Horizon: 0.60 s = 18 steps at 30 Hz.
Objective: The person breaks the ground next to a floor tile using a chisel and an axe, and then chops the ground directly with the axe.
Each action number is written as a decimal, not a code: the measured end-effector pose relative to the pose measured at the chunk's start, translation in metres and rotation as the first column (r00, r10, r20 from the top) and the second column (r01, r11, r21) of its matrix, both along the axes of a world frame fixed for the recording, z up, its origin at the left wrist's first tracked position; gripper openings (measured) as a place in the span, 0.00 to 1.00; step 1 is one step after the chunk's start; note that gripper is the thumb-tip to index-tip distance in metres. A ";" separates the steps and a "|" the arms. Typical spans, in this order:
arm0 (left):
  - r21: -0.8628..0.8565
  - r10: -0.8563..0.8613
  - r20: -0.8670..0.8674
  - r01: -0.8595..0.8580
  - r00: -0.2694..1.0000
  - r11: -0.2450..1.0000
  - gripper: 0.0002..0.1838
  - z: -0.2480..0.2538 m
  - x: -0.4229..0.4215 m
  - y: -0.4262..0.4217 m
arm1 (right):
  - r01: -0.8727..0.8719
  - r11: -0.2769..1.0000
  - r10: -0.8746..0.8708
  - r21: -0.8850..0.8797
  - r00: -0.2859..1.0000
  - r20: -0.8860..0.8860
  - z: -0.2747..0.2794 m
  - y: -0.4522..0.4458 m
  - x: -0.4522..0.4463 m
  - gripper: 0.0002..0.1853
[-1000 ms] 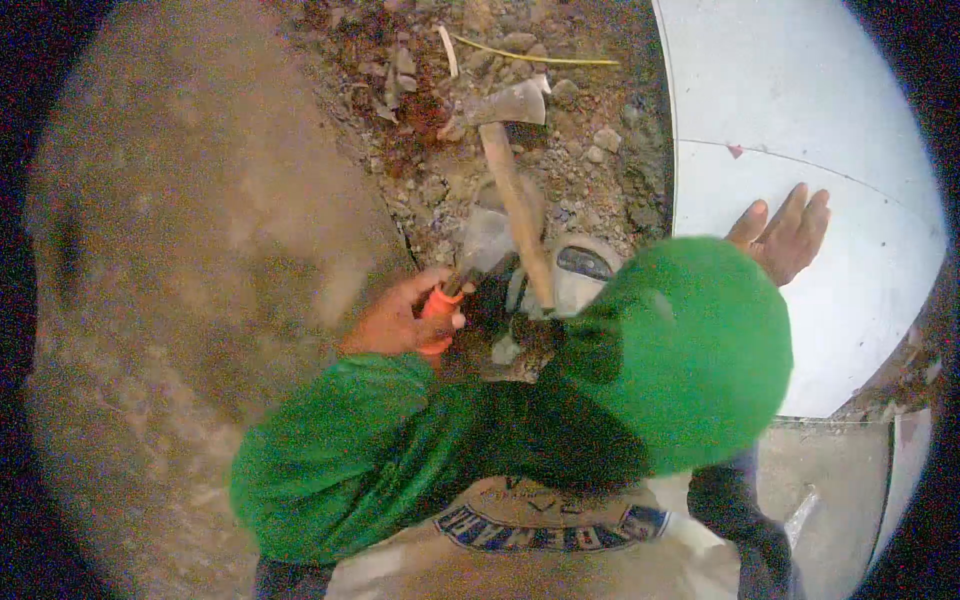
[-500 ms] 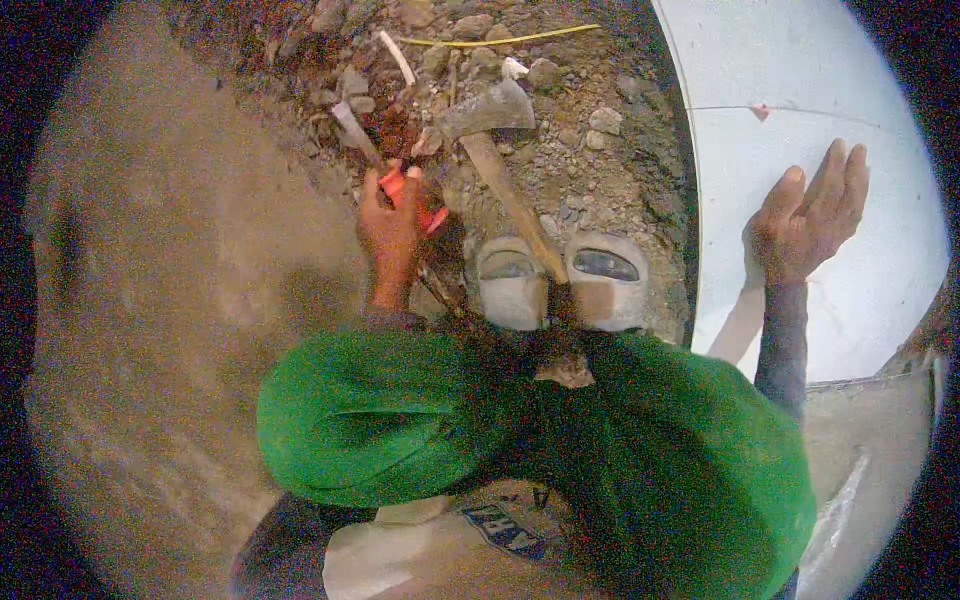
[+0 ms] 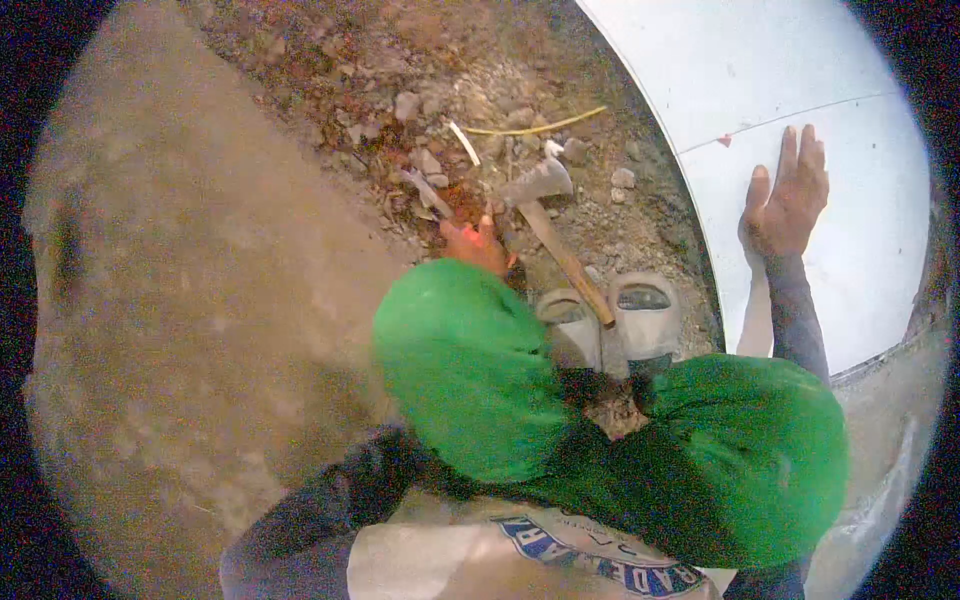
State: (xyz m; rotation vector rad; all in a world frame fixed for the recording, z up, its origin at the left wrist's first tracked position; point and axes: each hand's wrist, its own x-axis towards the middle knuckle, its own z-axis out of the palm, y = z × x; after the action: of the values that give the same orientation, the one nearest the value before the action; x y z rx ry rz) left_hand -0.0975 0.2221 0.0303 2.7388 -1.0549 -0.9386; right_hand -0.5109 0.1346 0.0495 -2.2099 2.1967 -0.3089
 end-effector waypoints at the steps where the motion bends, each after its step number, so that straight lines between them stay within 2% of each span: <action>1: 0.001 -0.002 0.002 0.002 1.000 1.000 0.35 0.003 -0.001 -0.002 | 0.020 0.999 -0.019 0.036 0.999 -0.029 0.003 0.000 0.001 0.34; 8: 0.056 0.004 0.036 -0.006 0.999 0.998 0.31 0.014 -0.010 0.003 | -0.029 0.997 0.037 0.068 0.992 -0.123 0.000 -0.004 -0.010 0.35; 17: 0.084 0.000 0.128 -0.011 0.992 0.996 0.26 0.006 -0.014 -0.009 | -0.115 0.993 0.113 -0.010 0.986 -0.126 -0.010 -0.023 -0.022 0.36; 18: 0.086 -0.020 0.130 0.009 0.991 0.996 0.26 0.003 -0.012 -0.011 | -0.127 0.992 0.126 -0.015 0.990 -0.064 -0.013 -0.023 -0.022 0.37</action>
State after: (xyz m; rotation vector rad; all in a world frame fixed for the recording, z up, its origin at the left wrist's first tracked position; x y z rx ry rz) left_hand -0.1093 0.2110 0.0333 2.9016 -1.0801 -0.8350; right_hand -0.5330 0.1112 0.0364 -2.3875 2.0783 -0.2623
